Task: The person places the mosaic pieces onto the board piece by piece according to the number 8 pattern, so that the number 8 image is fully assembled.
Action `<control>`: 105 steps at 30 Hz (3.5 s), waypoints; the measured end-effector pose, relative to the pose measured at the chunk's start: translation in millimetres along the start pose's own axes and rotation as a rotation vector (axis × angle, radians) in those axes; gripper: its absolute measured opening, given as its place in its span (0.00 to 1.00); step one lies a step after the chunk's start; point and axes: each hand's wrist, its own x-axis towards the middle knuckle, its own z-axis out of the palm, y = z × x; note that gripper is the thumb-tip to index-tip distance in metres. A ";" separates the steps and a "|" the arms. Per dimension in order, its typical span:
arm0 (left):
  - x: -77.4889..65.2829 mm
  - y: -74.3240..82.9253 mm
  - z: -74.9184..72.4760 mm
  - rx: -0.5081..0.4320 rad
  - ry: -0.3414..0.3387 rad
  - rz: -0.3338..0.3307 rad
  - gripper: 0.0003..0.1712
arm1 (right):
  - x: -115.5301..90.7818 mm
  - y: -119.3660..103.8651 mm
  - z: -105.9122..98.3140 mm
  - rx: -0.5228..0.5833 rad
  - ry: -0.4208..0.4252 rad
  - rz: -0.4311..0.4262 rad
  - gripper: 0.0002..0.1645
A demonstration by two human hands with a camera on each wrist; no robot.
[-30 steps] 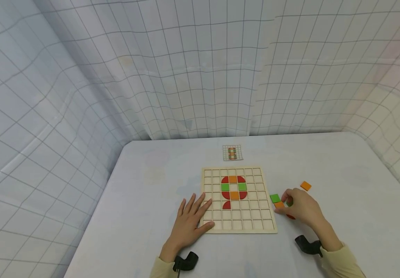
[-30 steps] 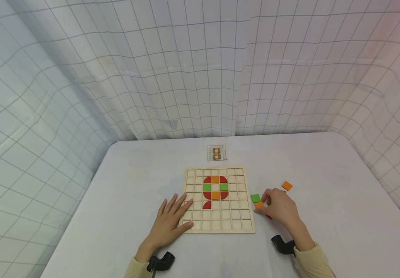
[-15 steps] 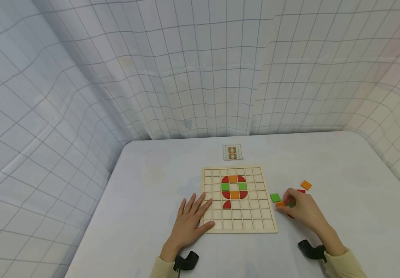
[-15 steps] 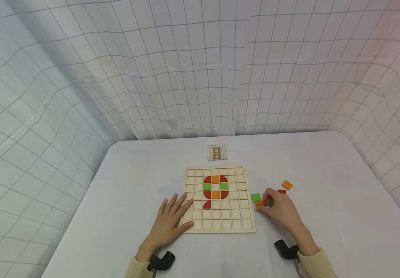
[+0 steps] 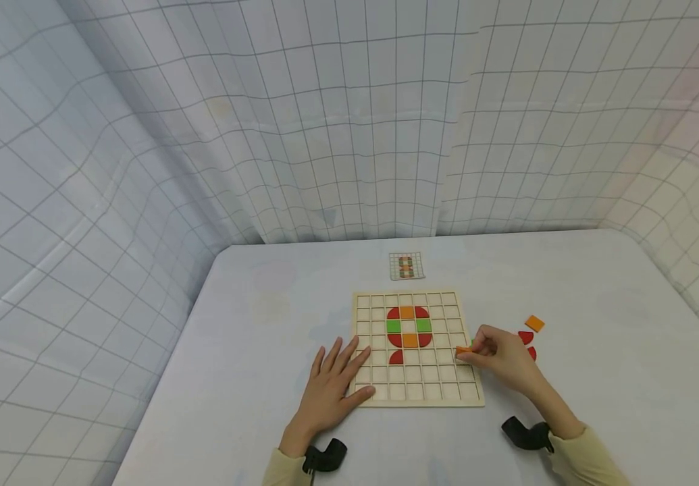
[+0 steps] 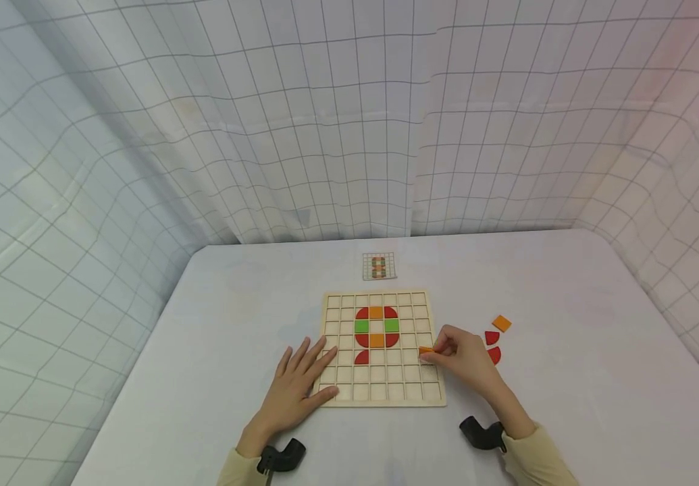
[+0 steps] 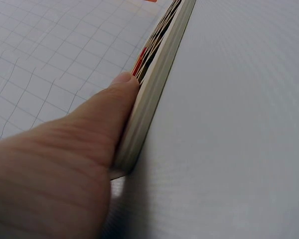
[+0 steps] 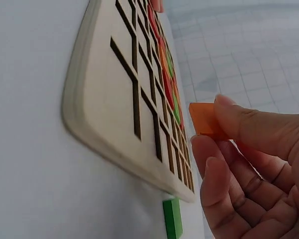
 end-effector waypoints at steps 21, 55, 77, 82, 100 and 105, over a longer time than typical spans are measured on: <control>1.1 1.2 1.5 0.006 -0.008 -0.011 0.38 | 36.3 -25.4 57.8 0.019 -0.152 -0.169 0.13; 0.0 2.3 -2.6 0.008 -0.004 -0.005 0.39 | 28.4 -22.9 57.6 -0.038 -0.146 -0.174 0.07; 0.2 1.5 0.8 -0.004 -0.004 -0.013 0.39 | 6.3 19.1 -32.2 -0.181 0.297 -0.035 0.07; 0.2 1.6 -0.4 -0.004 0.005 -0.010 0.39 | -1.5 26.1 -53.6 -0.245 0.253 0.062 0.13; -0.3 -0.2 1.2 -0.006 -0.007 -0.008 0.39 | -24.9 46.2 -65.0 -0.261 0.020 0.289 0.25; -0.4 0.8 0.0 -0.004 -0.010 -0.009 0.39 | -22.5 46.4 -65.0 -0.225 0.006 0.303 0.23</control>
